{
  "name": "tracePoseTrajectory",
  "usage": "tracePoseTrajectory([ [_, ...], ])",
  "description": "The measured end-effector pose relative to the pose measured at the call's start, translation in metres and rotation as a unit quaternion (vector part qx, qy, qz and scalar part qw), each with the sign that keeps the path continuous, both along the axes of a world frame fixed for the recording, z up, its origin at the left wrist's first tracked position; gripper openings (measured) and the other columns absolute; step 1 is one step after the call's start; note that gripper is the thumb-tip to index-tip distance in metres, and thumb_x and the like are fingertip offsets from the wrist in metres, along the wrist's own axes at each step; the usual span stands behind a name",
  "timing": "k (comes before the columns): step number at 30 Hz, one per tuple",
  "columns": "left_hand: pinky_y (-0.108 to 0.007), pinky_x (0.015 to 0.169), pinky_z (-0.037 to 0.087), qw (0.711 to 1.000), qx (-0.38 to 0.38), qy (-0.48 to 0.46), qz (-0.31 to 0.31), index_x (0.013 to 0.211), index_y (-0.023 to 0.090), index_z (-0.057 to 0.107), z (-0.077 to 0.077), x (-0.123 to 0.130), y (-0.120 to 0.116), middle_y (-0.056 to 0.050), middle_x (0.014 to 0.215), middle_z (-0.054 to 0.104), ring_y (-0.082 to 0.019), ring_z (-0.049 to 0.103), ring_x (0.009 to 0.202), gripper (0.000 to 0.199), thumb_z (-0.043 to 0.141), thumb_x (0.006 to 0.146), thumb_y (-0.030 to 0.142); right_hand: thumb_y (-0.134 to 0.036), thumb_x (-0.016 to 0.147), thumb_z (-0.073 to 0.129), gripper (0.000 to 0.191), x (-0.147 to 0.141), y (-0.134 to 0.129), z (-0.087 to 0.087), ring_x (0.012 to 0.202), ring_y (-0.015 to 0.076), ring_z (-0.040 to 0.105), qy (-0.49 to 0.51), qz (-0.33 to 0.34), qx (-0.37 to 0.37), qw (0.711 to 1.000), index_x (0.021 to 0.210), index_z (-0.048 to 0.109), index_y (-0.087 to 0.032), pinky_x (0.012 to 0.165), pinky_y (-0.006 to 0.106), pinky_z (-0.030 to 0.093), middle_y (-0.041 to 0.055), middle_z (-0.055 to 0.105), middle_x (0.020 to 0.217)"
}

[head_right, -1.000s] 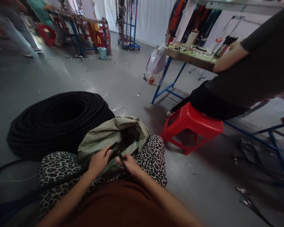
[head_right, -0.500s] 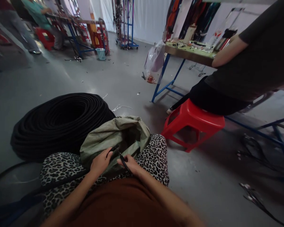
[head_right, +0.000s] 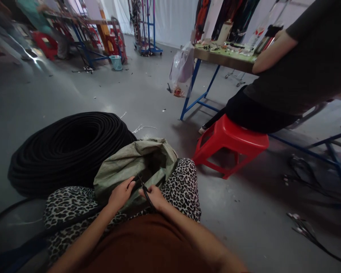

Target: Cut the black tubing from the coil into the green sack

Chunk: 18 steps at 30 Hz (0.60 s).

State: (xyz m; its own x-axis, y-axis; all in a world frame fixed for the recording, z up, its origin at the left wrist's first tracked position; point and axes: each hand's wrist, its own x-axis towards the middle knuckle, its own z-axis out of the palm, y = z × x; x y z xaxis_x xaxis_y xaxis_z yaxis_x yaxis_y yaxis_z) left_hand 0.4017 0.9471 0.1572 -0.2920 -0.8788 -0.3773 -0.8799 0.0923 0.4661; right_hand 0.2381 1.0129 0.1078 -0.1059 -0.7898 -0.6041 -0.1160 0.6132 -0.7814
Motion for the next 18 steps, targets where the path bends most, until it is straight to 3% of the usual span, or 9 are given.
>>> tracePoseTrajectory([
  [10,-0.038,0.096,0.048,0.999,0.007,-0.015,-0.048,0.133,0.024,0.055,-0.018,-0.005,-0.02,-0.009,0.13,0.064,-0.025,0.061,0.116,0.051,0.031,0.094,0.044,-0.038,0.069,0.069,0.031,-0.003,-0.013,0.005,0.054,0.0106,0.042,0.124,0.005,-0.001,0.992,0.057,0.049,-0.017,0.053,0.023,0.029,-0.0043,0.042,0.05],
  [18,-0.037,0.095,0.047,0.998,0.006,-0.027,-0.065,0.131,0.024,0.057,-0.024,-0.006,-0.028,-0.01,0.125,0.067,-0.025,0.063,0.113,0.048,0.031,0.093,0.042,-0.034,0.068,0.071,0.03,-0.003,-0.017,-0.008,0.053,0.0096,0.039,0.149,0.027,0.004,0.989,0.057,0.047,-0.018,0.053,0.024,0.028,-0.0049,0.041,0.052],
])
